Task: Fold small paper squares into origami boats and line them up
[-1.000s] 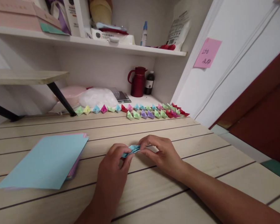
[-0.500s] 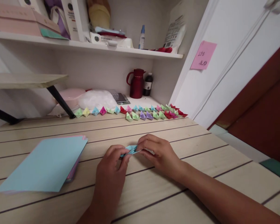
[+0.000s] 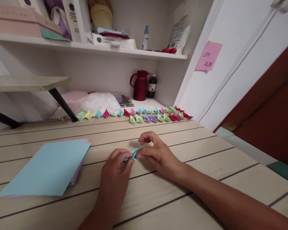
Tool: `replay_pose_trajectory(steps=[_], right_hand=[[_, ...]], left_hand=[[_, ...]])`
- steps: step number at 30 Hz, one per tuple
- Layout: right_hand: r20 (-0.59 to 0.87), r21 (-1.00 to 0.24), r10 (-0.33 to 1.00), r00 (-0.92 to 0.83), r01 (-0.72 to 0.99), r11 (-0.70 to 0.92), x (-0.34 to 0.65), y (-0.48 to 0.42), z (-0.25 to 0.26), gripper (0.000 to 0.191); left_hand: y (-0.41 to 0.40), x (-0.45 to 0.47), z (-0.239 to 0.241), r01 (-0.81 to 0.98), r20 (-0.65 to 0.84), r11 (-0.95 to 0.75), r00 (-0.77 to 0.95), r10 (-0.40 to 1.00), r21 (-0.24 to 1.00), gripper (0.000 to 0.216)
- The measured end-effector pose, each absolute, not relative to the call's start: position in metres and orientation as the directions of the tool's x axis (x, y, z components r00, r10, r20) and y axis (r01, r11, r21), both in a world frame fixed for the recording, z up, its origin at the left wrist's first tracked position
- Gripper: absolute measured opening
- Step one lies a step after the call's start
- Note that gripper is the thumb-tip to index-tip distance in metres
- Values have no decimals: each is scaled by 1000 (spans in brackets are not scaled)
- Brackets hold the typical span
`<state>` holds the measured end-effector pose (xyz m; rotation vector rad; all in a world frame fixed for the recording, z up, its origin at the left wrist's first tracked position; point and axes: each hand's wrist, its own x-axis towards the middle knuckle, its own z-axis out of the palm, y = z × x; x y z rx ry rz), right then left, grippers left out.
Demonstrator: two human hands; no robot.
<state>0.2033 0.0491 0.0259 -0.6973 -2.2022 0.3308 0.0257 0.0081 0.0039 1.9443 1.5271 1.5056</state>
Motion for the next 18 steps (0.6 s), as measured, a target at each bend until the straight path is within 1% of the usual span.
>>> replay_pose_trajectory(steps=[2,4,6,8,11,14,16,18], right_hand=[[590,-500,602,-537,342,795,202,49,27,26],[557,-606,658,-507,293,739,201,47,28,20],[526,-717,717,-456,215,663,199,47,27,14],[478,-817,779,-405,121,563,198,47,25,13],[361,-922,857,-367,-1,388,197,48,23,22],[257,-965,899,-355,-136,222,195,48,22,32],[178,-962,922,-345,-260,89,193,46,23,46],[90,-940,941,-326,-341,-28,189,44,24,67]], left_hand=[[9,25,4,587,576,-428,-81,813,687,10],[10,25,5,600,597,-435,-90,797,671,9],[10,24,6,596,614,-450,-93,784,665,6],[10,25,7,589,617,-458,-92,781,667,5],[9,26,7,594,606,-441,-101,789,673,7],[8,26,7,586,565,-407,-107,818,701,10],[8,26,6,568,529,-379,-119,840,731,12],[7,26,6,551,513,-366,-136,847,750,13]])
